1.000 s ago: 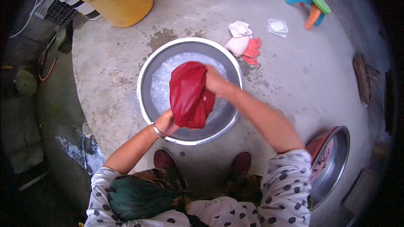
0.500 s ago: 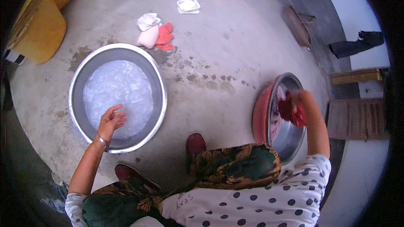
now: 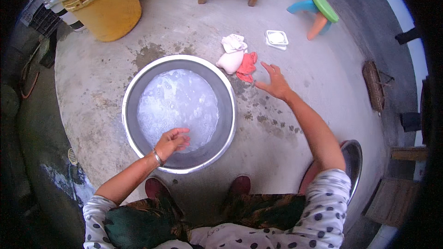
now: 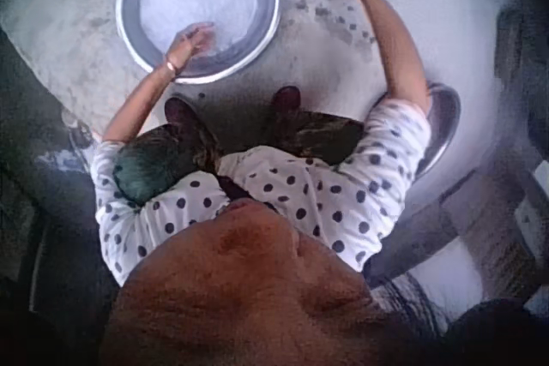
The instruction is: The person sits on a concrete floor and hand-washes several pieces of clothing, including a red shirt and a white cloth, in a metal basin filled with soapy water. They scrub, rinse, and wring out the items one by one, transferring them to a larger basin as they finish.
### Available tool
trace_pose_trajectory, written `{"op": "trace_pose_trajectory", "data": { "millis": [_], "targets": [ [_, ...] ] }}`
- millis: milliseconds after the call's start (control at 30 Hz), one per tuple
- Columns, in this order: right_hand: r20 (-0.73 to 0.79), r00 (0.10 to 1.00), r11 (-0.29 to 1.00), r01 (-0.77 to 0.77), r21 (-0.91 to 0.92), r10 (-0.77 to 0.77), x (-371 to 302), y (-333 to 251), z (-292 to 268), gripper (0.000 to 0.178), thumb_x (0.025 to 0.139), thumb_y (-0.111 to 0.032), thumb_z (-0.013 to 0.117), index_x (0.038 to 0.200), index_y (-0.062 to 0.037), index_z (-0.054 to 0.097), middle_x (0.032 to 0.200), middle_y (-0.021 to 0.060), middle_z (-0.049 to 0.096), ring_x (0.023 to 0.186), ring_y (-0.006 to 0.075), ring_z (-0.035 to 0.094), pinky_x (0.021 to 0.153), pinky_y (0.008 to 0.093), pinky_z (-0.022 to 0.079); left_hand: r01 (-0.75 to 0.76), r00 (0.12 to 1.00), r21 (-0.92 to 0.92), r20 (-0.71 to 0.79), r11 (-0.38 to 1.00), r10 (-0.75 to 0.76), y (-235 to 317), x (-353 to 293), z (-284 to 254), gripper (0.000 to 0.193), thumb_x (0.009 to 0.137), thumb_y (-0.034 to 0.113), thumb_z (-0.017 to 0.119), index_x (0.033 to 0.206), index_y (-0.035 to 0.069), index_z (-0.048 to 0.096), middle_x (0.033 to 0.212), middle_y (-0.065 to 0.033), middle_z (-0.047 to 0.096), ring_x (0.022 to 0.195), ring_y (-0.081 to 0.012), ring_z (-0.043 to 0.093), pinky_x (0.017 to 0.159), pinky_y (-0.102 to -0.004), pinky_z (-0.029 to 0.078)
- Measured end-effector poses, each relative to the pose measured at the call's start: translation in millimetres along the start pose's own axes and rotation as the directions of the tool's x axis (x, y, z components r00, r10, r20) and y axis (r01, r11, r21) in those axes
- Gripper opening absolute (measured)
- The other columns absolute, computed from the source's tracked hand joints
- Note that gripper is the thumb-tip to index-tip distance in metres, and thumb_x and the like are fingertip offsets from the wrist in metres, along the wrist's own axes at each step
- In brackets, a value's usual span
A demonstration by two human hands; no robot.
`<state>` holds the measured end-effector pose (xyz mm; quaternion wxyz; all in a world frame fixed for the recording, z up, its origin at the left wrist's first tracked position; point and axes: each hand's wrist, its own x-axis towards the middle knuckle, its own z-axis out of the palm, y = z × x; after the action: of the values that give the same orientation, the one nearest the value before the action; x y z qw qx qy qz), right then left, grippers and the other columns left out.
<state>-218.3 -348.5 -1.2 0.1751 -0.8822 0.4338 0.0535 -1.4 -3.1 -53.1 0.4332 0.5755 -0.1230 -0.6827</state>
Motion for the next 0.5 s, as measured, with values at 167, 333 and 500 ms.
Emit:
{"op": "trace_pose_trajectory", "data": {
  "millis": [167,333,500],
  "targets": [
    [-0.075,0.943,0.930,-0.303,0.209,0.325,84,-35,38,0.112,0.056,-0.070,0.063,0.141,-0.0204,0.010,0.143,0.0238,0.006,0.132,0.0425,0.008,0.102,0.0561,0.017,0.008,0.999,-0.076,-0.031,0.997,-0.011,-1,-5,4,0.033,0.087,0.014,0.051,0.119,0.006,0.049,0.105,-0.0100,0.059,0.091,-0.0172,0.059,0.080,-0.0291,0.048],
    [-0.057,0.876,0.843,-0.441,0.309,0.479,126,-89,58,0.109,0.057,-0.068,0.064,0.141,-0.0281,0.008,0.145,0.0205,-0.004,0.130,0.0472,0.002,0.093,0.0677,0.020,0.024,0.996,-0.138,-0.084,0.990,-0.036,-2,-9,-9,0.032,0.086,0.012,0.051,0.117,0.005,0.050,0.102,-0.0089,0.059,0.092,-0.0163,0.059,0.080,-0.0282,0.048],
    [-0.076,0.808,0.806,-0.567,0.171,0.584,144,-95,76,0.083,0.064,-0.051,0.063,0.135,-0.0325,0.024,0.142,0.0194,0.009,0.124,0.0477,0.016,0.082,0.0674,0.032,0.045,0.989,-0.153,-0.135,0.987,-0.066,-6,-5,-20,0.030,0.086,0.012,0.052,0.116,0.005,0.051,0.099,-0.0080,0.060,0.091,-0.0155,0.059,0.081,-0.0280,0.048]
  ]
}}
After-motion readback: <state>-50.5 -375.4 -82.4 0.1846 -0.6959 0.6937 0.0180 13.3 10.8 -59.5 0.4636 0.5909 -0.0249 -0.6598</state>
